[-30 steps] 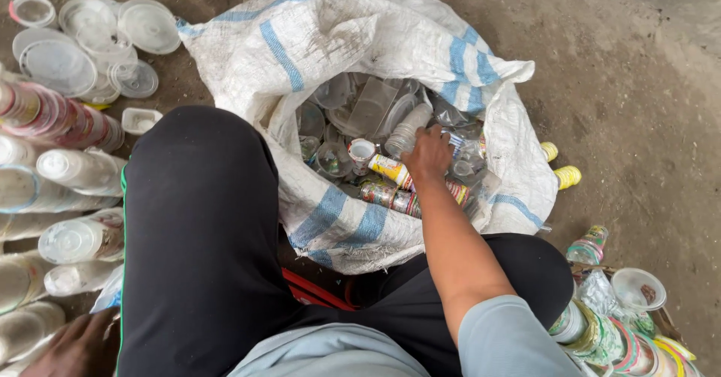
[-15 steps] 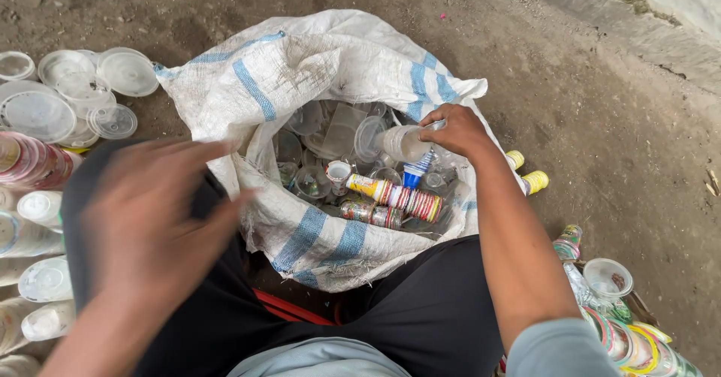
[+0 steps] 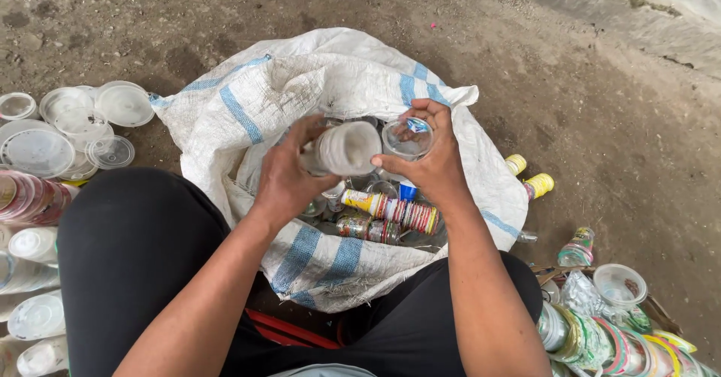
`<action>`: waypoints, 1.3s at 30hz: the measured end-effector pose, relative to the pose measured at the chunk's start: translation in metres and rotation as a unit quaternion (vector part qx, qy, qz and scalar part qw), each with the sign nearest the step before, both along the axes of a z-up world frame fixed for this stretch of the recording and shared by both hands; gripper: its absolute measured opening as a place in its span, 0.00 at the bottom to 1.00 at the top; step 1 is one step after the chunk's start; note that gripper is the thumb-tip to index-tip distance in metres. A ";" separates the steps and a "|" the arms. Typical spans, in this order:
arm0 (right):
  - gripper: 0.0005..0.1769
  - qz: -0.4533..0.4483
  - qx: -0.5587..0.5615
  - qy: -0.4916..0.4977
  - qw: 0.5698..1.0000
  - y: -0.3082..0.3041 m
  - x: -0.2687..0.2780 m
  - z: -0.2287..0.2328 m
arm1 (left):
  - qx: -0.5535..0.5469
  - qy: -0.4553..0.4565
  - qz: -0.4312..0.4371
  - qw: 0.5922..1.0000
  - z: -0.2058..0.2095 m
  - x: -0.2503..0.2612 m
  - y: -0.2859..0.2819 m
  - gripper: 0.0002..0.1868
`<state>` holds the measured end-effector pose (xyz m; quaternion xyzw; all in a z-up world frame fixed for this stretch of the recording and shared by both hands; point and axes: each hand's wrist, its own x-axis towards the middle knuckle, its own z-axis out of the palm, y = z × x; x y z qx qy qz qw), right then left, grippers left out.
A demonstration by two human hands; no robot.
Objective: Sorting and stacking various plastic containers from a large sack into organized piles on the ground.
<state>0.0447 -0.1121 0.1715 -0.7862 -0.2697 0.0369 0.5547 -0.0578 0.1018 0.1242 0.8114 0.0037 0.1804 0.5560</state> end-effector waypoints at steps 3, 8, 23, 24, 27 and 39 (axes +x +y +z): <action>0.57 -0.002 0.008 0.006 1.000 -0.004 0.005 -0.014 | -0.002 -0.014 0.024 1.000 0.007 0.009 0.001 0.43; 0.59 -0.005 -0.019 -0.036 0.999 -0.003 0.003 -0.022 | -0.104 0.016 0.068 0.992 0.010 0.012 0.007 0.35; 0.62 0.040 -0.145 -0.108 0.983 0.019 -0.010 -0.036 | -0.348 -0.025 -0.074 0.934 0.004 0.015 -0.011 0.57; 0.62 0.048 -0.167 -0.121 0.977 0.016 -0.010 -0.032 | -0.333 -0.031 -0.058 0.941 0.011 0.014 -0.006 0.65; 0.62 0.067 -0.223 -0.157 0.960 0.008 -0.002 -0.036 | -0.226 -0.038 -0.047 0.972 0.015 0.016 0.012 0.67; 0.66 0.128 -0.302 -0.171 0.929 0.022 -0.011 -0.037 | -0.063 -0.040 -0.043 0.996 -0.028 0.012 -0.025 0.18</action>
